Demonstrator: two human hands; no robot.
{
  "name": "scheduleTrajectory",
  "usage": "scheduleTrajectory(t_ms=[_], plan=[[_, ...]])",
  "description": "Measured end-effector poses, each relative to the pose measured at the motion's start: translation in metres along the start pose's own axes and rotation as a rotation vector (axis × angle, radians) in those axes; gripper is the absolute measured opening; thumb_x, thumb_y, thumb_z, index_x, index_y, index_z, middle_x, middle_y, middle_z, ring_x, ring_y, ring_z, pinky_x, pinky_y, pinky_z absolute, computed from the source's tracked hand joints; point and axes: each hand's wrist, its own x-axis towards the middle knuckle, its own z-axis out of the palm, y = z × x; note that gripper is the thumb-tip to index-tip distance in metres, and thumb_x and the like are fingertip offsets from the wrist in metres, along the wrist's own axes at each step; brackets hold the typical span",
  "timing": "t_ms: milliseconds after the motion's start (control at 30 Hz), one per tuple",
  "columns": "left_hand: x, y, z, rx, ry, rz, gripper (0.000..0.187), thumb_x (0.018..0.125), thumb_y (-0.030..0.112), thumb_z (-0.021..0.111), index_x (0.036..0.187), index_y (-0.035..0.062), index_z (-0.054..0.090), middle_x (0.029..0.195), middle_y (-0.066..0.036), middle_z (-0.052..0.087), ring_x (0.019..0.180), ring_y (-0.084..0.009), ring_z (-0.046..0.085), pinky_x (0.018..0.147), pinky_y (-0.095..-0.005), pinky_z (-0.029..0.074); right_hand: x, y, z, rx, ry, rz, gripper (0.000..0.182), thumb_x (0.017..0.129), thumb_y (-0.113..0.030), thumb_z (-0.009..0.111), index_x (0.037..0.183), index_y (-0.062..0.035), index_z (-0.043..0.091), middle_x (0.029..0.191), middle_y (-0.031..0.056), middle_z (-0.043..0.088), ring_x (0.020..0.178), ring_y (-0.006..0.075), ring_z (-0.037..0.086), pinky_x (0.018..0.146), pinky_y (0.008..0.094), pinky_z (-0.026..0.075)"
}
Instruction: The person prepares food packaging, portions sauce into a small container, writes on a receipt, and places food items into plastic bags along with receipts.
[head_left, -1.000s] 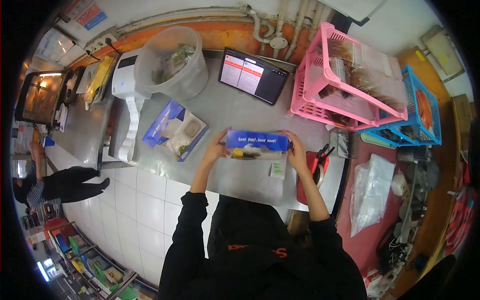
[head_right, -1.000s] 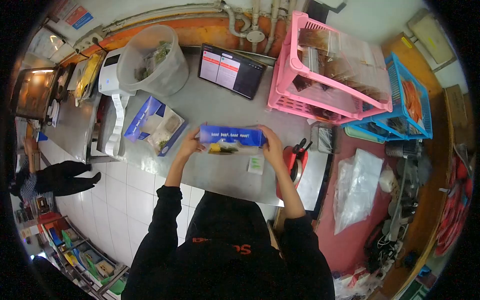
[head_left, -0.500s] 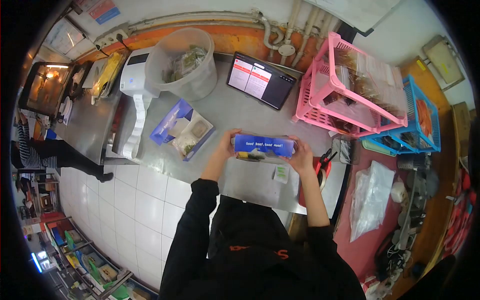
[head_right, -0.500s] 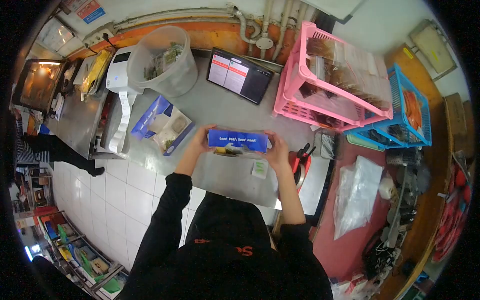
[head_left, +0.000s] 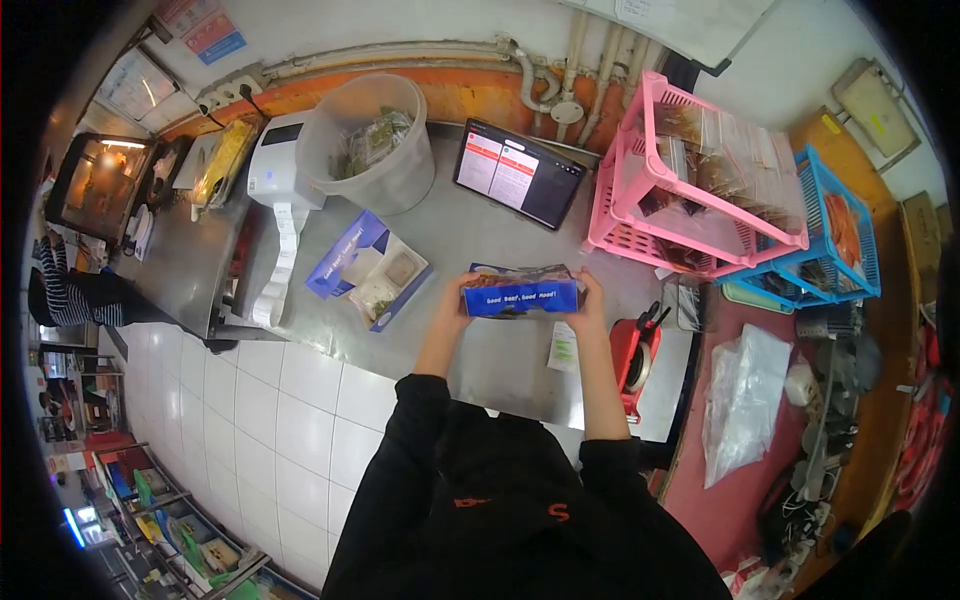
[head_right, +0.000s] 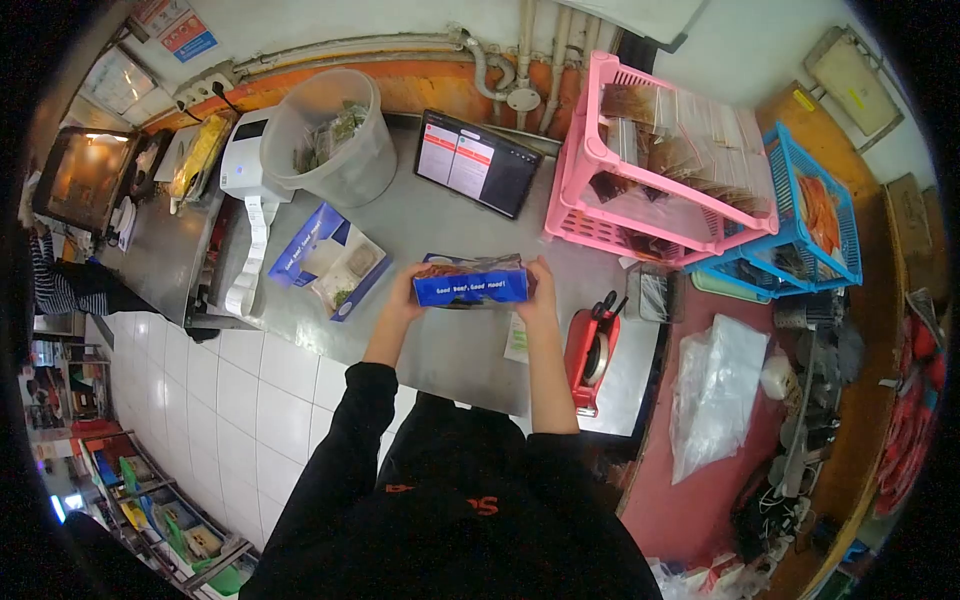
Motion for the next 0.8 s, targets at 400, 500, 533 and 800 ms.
scheduleTrajectory(t_ms=[400, 500, 533, 800], plan=[[-0.011, 0.013, 0.000, 0.176, 0.062, -0.059, 0.028, 0.073, 0.022, 0.062, 0.095, 0.0060, 0.055, 0.091, -0.006, 0.060, 0.078, -0.0169, 0.060, 0.070, -0.0304, 0.050, -0.069, 0.056, -0.002, 0.499, 0.113, 0.094, 0.056, 0.077, -0.036, 0.057, 0.118, -0.0051, 0.036, 0.122, 0.0136, 0.035, 0.114, 0.0303, 0.034, 0.093, 0.0460, 0.035], [0.002, 0.013, -0.012, 0.252, 0.095, -0.029, 0.029, 0.072, 0.023, 0.063, 0.095, 0.0077, 0.055, 0.090, -0.003, 0.058, 0.076, -0.0152, 0.059, 0.068, -0.0298, 0.050, -0.066, 0.060, 0.040, 0.511, -0.275, 0.194, 0.049, 0.078, -0.035, 0.057, 0.110, -0.0021, 0.041, 0.109, 0.0130, 0.048, 0.108, 0.0275, 0.041, 0.096, 0.0453, 0.031], [0.002, 0.014, -0.009, 0.253, 0.094, -0.020, 0.029, 0.072, 0.023, 0.063, 0.095, 0.0077, 0.055, 0.090, -0.003, 0.058, 0.076, -0.0152, 0.059, 0.068, -0.0298, 0.050, -0.058, 0.062, 0.044, 0.464, -0.259, 0.142, 0.045, 0.077, -0.033, 0.058, 0.107, -0.0034, 0.044, 0.106, 0.0118, 0.050, 0.106, 0.0273, 0.043, 0.096, 0.0453, 0.029], [-0.013, 0.020, 0.007, 0.526, 0.296, -0.106, 0.047, 0.069, 0.027, 0.066, 0.110, 0.0125, 0.048, 0.097, -0.001, 0.054, 0.081, -0.0131, 0.055, 0.067, -0.0276, 0.047, -0.033, 0.083, 0.046, 0.339, -0.080, -0.024, 0.034, 0.073, -0.017, 0.062, 0.103, -0.0063, 0.049, 0.103, 0.0083, 0.053, 0.104, 0.0267, 0.045, 0.096, 0.0436, 0.030]])
